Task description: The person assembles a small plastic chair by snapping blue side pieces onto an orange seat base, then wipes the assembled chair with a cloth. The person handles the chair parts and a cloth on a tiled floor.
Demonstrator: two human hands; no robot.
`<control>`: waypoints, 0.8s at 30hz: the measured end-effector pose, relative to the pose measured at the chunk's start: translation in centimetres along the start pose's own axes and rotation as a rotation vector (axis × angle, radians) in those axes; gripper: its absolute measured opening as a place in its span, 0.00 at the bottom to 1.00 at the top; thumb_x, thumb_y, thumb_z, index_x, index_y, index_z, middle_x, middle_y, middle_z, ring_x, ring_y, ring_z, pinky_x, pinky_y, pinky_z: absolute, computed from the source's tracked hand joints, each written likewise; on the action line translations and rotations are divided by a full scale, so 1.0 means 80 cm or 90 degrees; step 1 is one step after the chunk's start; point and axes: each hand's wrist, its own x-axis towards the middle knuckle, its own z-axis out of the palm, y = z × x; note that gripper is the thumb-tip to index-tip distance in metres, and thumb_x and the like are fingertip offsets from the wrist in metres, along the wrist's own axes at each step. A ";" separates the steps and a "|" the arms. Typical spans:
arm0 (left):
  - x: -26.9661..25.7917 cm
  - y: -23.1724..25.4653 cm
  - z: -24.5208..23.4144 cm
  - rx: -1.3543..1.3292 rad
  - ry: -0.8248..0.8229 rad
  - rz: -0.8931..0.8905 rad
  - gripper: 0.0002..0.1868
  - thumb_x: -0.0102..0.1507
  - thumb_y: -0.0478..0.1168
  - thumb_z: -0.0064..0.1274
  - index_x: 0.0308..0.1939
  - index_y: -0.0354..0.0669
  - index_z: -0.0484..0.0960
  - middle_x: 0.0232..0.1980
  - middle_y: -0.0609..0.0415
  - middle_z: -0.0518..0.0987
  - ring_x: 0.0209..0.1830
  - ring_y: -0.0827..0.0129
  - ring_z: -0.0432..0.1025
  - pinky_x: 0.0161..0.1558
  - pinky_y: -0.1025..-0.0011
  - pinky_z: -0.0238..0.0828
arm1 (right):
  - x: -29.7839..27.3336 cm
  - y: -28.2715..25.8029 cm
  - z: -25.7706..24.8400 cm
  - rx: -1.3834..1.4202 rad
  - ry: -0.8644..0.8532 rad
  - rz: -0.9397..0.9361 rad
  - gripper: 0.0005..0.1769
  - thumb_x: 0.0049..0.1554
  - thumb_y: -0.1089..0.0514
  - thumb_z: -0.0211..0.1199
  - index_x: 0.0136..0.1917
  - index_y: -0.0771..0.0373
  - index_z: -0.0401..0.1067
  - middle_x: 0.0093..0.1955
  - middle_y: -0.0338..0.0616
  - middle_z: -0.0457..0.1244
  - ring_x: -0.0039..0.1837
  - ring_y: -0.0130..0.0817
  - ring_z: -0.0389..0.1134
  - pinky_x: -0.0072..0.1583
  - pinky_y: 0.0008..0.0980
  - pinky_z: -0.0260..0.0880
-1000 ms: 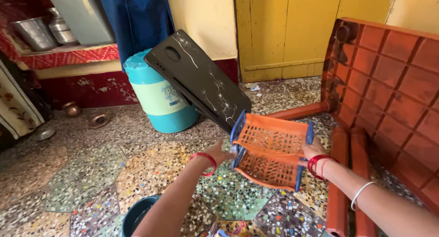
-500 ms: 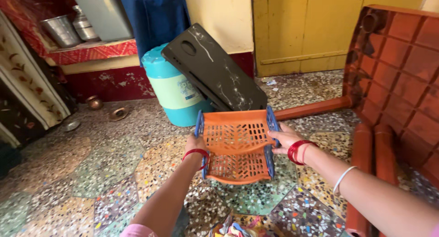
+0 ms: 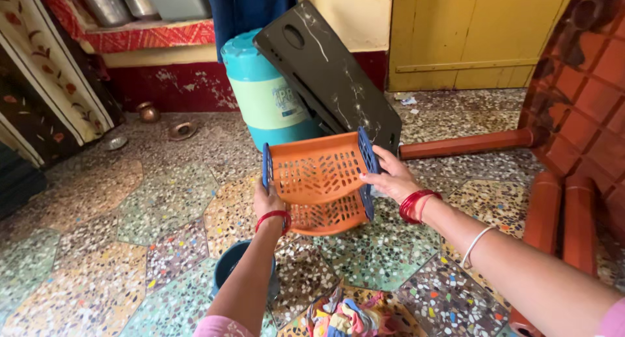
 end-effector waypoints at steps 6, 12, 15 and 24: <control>0.012 -0.035 0.001 0.260 -0.117 0.060 0.28 0.69 0.44 0.47 0.72 0.45 0.58 0.53 0.30 0.80 0.51 0.36 0.75 0.54 0.47 0.71 | -0.001 0.033 0.013 -0.486 -0.085 0.015 0.58 0.52 0.48 0.72 0.83 0.50 0.38 0.87 0.46 0.27 0.86 0.41 0.35 0.79 0.44 0.39; -0.024 0.004 -0.015 0.485 -0.045 0.206 0.42 0.65 0.40 0.45 0.79 0.39 0.43 0.77 0.35 0.57 0.76 0.43 0.52 0.73 0.52 0.48 | -0.008 0.051 0.018 -0.665 -0.051 -0.063 0.63 0.51 0.47 0.71 0.84 0.54 0.31 0.87 0.46 0.26 0.85 0.45 0.31 0.81 0.44 0.40; -0.057 0.046 -0.023 0.736 -0.028 0.405 0.40 0.67 0.41 0.40 0.80 0.38 0.42 0.83 0.39 0.45 0.83 0.52 0.38 0.76 0.52 0.35 | -0.018 0.042 0.023 -0.805 -0.051 0.023 0.61 0.53 0.45 0.70 0.84 0.51 0.30 0.88 0.40 0.23 0.87 0.40 0.27 0.79 0.62 0.38; -0.125 0.063 -0.012 0.702 -0.261 0.499 0.41 0.67 0.53 0.43 0.80 0.45 0.45 0.83 0.47 0.45 0.84 0.57 0.35 0.77 0.46 0.26 | -0.059 0.009 0.035 -0.951 -0.012 -0.054 0.61 0.53 0.42 0.69 0.83 0.48 0.28 0.87 0.43 0.19 0.86 0.42 0.21 0.74 0.81 0.30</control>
